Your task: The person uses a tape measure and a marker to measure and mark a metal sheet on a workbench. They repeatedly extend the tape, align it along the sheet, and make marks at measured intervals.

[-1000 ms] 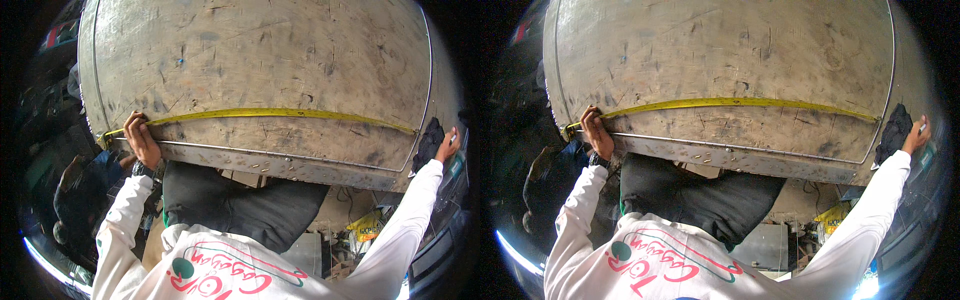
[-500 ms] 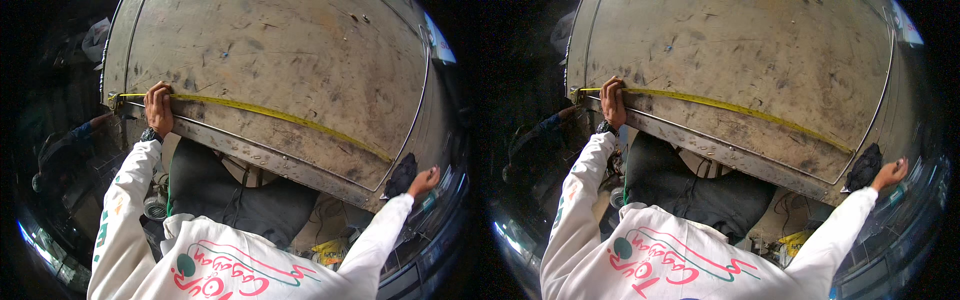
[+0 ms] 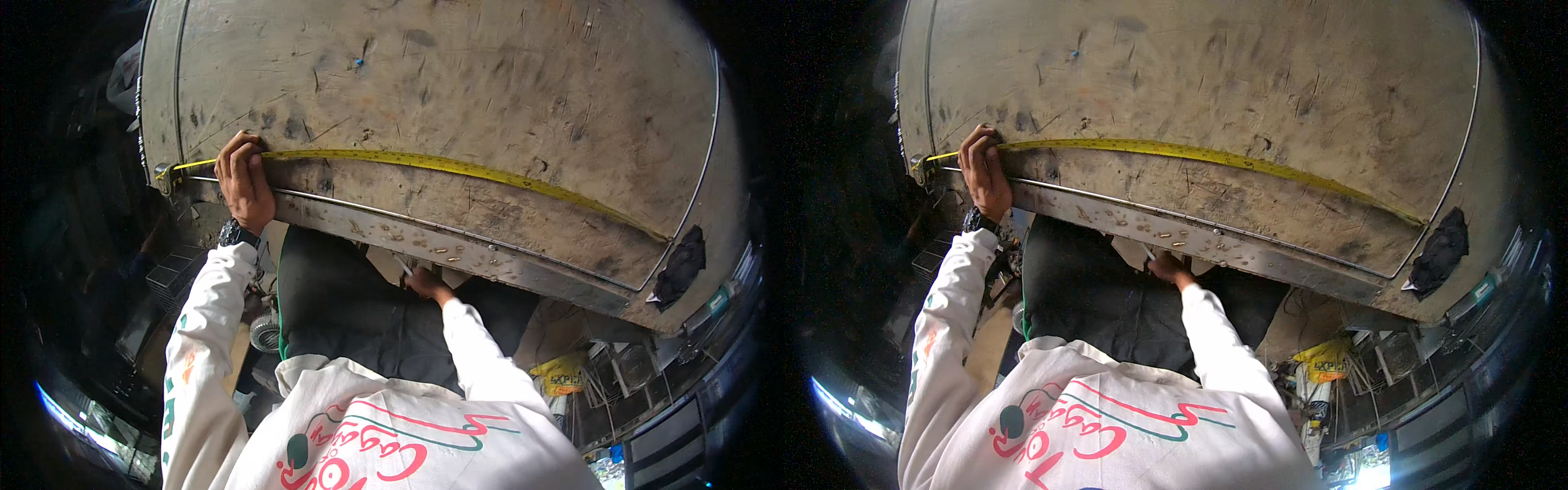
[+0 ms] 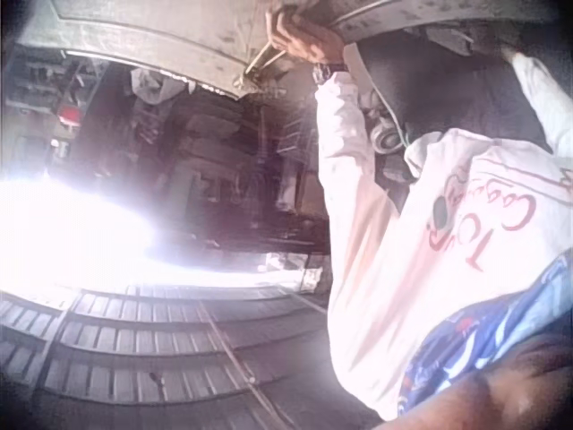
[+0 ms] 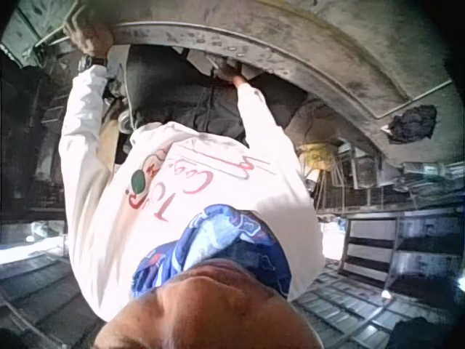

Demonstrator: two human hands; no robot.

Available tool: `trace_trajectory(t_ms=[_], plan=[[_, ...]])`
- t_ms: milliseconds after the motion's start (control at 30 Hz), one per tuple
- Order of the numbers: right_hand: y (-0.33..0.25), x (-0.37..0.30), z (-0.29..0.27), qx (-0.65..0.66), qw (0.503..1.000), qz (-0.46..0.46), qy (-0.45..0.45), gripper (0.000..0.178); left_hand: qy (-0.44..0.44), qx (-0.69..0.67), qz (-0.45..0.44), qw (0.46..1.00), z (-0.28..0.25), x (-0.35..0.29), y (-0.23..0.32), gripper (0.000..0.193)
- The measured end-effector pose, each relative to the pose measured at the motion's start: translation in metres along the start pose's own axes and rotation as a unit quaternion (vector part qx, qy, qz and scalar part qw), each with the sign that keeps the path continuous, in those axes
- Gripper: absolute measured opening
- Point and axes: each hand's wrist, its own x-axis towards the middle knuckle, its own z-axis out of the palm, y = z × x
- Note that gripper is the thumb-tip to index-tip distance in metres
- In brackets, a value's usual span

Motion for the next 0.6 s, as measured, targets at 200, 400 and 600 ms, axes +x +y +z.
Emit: trace_trajectory(t_ms=[200, 400, 600], plan=[[-0.008, 0.026, 0.023, 0.080, 0.994, -0.077, 0.027, 0.058, -0.005, -0.001, -0.004, 1.000, 0.003, 0.000, -0.001, 0.017], [-0.017, -0.014, -0.015, 0.047, 0.999, 0.009, 0.010, 0.072, -0.016, -0.009, -0.007, 1.000, 0.001, -0.001, -0.001, 0.016], [-0.006, -0.017, -0.036, -0.053, 0.994, 0.012, 0.092, 0.067, -0.009, -0.012, -0.004, 1.000, 0.002, -0.001, -0.003, 0.017]])
